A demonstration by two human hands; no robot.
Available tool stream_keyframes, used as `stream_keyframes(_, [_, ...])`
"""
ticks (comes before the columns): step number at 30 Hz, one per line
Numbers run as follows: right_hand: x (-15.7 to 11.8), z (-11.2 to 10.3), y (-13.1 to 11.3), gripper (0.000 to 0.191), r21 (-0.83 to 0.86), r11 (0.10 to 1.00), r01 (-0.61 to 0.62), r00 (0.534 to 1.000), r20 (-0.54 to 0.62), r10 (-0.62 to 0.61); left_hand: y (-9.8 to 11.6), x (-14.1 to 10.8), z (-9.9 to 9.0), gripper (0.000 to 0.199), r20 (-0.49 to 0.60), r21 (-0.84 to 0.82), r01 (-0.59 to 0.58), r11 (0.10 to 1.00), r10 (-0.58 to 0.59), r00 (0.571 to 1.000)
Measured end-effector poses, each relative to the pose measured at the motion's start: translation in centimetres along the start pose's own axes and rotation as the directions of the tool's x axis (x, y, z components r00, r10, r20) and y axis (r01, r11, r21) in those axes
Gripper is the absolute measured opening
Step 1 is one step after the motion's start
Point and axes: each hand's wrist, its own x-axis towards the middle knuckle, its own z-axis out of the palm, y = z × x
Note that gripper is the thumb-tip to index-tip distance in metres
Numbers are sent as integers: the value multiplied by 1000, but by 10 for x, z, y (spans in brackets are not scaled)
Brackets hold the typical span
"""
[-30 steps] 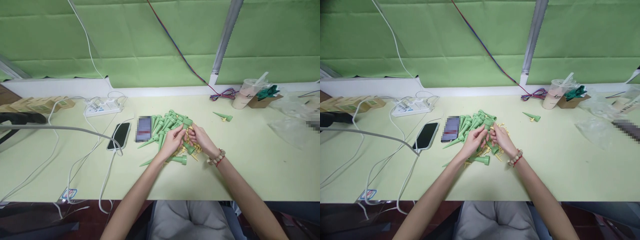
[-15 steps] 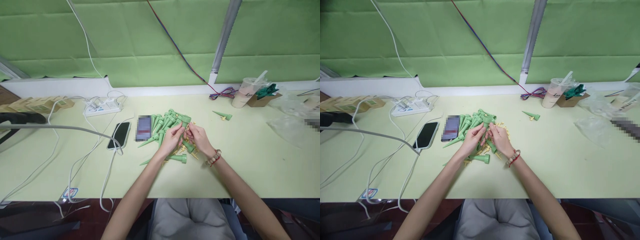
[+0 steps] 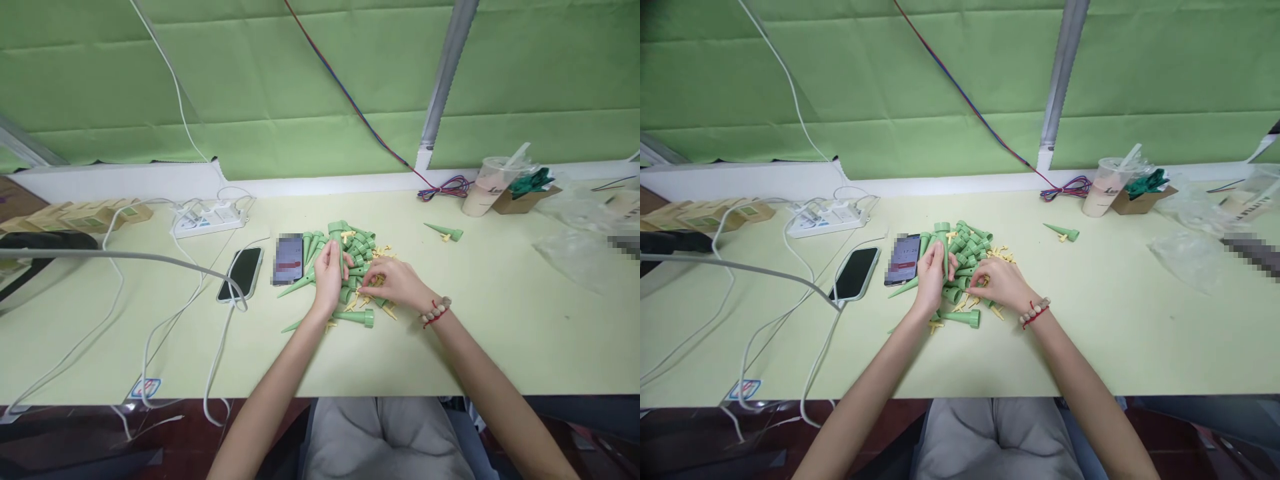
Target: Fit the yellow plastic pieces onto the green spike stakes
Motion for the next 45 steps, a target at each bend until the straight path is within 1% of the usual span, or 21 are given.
stream_keyframes(2, [-1, 3, 1, 19, -63, 997, 54, 997, 53, -50, -1, -1, 2, 34, 35, -10, 26, 1000, -25, 999])
stream_keyframes(4, [-1, 7, 0, 17, -105, 991, 80, 993, 90, -71, -2, -2, 3, 33, 55, -11, 36, 999, -35, 998])
stream_keyframes(8, [-2, 16, -4, 14, -208, 976, 72, 993, 103, -51, -1, 0, 2, 33, -13, -20, 16, 1000, -16, 1000])
stream_keyframes(10, [-2, 19, -5, 12, -250, 965, 77, 994, 99, -53, 0, 1, 1, 33, -25, -28, 15, 1000, -15, 1000])
stream_keyframes(12, [-2, 19, -5, 9, -249, 965, 88, 993, 100, -65, -1, 2, 0, 33, -23, -34, 19, 999, -19, 1000])
stream_keyframes(14, [-1, 18, -4, 9, -198, 975, 98, 992, 93, -81, -1, 3, -1, 32, -28, -44, 24, 999, -25, 999])
stream_keyframes(16, [1, 15, -3, 11, -114, 989, 97, 994, 60, -91, -3, 3, -1, 30, -36, -64, 32, 997, -34, 999])
stream_keyframes(18, [2, 11, -3, 13, -2, 997, 81, 997, -13, -81, -4, 3, -1, 32, -37, -90, 40, 995, -44, 998])
stream_keyframes(20, [4, 8, -4, 15, 142, 989, 46, 990, -142, -26, -4, 3, -1, 33, -31, -110, 48, 993, -51, 998])
stream_keyframes(22, [5, 5, -7, 18, 284, 959, 19, 953, -294, 68, -4, 2, -1, 33, -14, -120, 60, 991, -62, 998])
stream_keyframes(25, [6, 4, -10, 19, 393, 919, 21, 866, -466, 180, -4, 0, -1, 31, 35, -118, 84, 989, -81, 996])
stream_keyframes(27, [6, 4, -10, 19, 403, 915, 33, 814, -542, 210, -4, -1, 0, 32, 55, -96, 87, 992, -81, 995])
stream_keyframes(30, [6, 4, -10, 23, 409, 911, 48, 736, -632, 244, -5, -2, 1, 37, 49, -47, 54, 997, -51, 997])
stream_keyframes(32, [5, 5, -10, 21, 406, 912, 54, 695, -671, 258, -5, -3, 1, 43, 49, -13, 24, 1000, -23, 999])
stream_keyframes(34, [5, 5, -10, 16, 389, 919, 65, 664, -705, 251, -6, -4, 2, 47, 53, 16, 2, 1000, -2, 999])
stream_keyframes(37, [5, 5, -10, 11, 360, 928, 98, 638, -738, 219, -8, -5, 4, 52, 49, 41, -10, 999, 8, 999])
stream_keyframes(40, [5, 4, -9, 10, 349, 929, 121, 646, -738, 194, -9, -5, 5, 53, 56, 28, -13, 1000, 12, 998])
stream_keyframes(42, [5, 4, -10, 10, 353, 928, 116, 649, -734, 198, -9, -4, 5, 52, 59, 8, -16, 1000, 15, 998])
stream_keyframes(45, [6, 5, -12, 14, 417, 904, 94, 661, -705, 257, -8, -4, 5, 48, 65, 4, -31, 1000, 30, 997])
